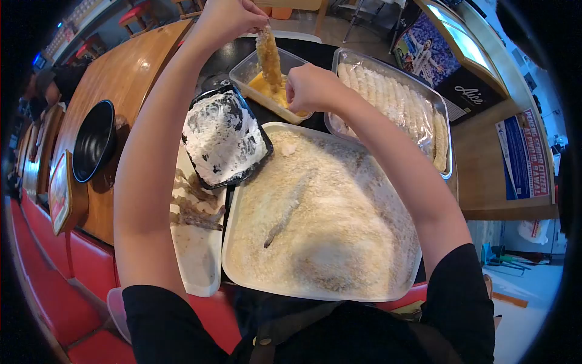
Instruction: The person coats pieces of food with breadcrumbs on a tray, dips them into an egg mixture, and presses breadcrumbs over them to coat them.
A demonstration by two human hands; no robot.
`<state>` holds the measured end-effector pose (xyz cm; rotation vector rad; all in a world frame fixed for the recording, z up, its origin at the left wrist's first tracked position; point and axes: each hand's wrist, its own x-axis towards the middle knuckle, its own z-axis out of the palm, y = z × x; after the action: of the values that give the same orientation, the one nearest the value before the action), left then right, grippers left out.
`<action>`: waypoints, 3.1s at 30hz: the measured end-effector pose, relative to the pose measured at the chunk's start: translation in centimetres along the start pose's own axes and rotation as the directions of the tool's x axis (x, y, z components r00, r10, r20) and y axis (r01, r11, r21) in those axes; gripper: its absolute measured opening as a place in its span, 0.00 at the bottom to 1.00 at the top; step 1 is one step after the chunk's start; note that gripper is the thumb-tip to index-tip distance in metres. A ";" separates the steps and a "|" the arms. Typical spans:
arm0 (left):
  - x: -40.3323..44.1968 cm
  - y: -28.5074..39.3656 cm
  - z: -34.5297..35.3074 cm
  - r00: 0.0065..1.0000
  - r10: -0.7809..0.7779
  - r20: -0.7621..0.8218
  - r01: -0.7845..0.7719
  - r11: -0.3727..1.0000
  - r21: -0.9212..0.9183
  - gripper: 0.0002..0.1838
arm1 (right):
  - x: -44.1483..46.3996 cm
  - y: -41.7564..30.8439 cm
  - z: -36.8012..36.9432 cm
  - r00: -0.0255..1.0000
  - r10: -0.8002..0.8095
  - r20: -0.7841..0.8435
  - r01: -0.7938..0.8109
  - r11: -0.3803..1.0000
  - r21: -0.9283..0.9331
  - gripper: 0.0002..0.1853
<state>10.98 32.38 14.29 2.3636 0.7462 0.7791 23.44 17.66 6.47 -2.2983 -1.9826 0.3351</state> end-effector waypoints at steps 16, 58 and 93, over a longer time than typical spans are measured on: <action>-2.1 -0.1 -1.1 0.997 -0.039 0.074 0.041 0.999 -0.034 0.09 | -0.2 0.7 -1.9 0.982 0.019 -0.187 -0.004 0.997 0.077 0.08; -3.3 9.8 -4.7 0.987 0.064 0.148 -0.072 0.996 0.048 0.08 | -7.1 -0.1 -12.0 0.869 0.028 -0.493 0.048 0.989 0.141 0.09; -2.9 8.1 -3.3 0.996 0.037 0.087 -0.040 0.999 0.035 0.09 | -6.6 -1.3 -11.1 0.794 -0.018 -0.607 0.122 0.984 0.130 0.09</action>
<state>9.50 25.87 20.62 2.4350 0.6862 0.6799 23.79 12.17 18.22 -1.8905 -1.6272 -0.2235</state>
